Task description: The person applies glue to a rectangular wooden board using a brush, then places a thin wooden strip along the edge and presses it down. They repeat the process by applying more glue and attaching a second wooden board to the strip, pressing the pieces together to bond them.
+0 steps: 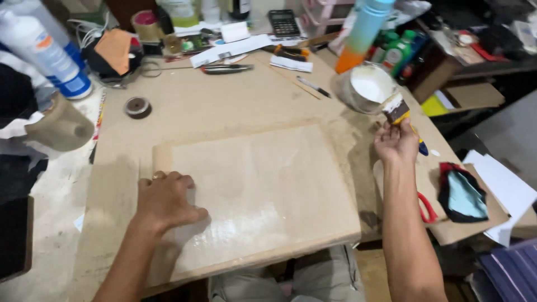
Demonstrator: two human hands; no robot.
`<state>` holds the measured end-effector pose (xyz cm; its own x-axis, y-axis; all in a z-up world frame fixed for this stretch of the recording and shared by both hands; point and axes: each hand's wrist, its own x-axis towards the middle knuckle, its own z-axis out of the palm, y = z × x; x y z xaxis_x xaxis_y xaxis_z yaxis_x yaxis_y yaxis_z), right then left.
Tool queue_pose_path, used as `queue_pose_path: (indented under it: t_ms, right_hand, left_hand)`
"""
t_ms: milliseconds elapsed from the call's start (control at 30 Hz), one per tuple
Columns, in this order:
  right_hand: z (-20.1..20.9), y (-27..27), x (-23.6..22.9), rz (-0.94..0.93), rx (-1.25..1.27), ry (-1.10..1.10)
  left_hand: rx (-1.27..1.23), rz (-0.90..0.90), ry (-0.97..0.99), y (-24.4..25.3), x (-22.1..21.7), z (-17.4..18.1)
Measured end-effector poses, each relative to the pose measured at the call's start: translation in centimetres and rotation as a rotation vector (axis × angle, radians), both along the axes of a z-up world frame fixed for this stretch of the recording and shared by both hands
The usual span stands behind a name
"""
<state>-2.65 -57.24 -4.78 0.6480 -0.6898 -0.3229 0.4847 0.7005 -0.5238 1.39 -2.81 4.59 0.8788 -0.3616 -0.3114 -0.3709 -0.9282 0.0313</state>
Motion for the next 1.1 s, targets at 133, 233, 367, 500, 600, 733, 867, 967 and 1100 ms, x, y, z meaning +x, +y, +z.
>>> queue_pose_path:
  t_ms: [133,233,367,500,600,733,867,967,1100]
  right_hand:
    - [-4.5,-7.8,2.9,0.014,0.097,-0.008]
    - [-6.5,-9.1,4.8,0.084,0.135,-0.030]
    - [-5.1,-6.2,2.0,0.261,0.020,0.044]
    - [3.8,6.0,-5.0,0.583,-0.525,0.308]
    - [5.7,8.9,-8.2,0.765,-0.683,0.427]
    - [4.4,7.8,-8.5,0.796,-0.673,0.441]
    - [-1.9,1.0,-5.3,0.589,-0.321,0.193]
    - [-1.8,1.0,-4.2,0.350,-0.693,0.540]
    - [-3.3,1.5,-4.3,0.190,-1.674,0.810]
  left_hand:
    - [0.090,0.018,-0.014,-1.3,0.0,-0.7]
    - [-0.002,-0.009,-0.085,-2.6,-1.2,-1.8]
    - [-0.221,-0.120,-0.089,-5.9,-3.2,-2.0]
    - [-0.276,-0.209,-0.062,-7.9,-3.8,-2.1]
    - [-0.242,-0.240,0.002,-8.6,-3.5,-2.2]
    - [-0.207,-0.269,-0.002,-8.9,-3.1,-2.6]
    - [-0.185,-0.247,0.056,-9.1,-2.8,-2.5]
    - [-0.169,-0.227,0.111,-9.4,-3.2,-0.9]
    - [-0.173,-0.233,0.103,-9.5,-2.9,-1.3]
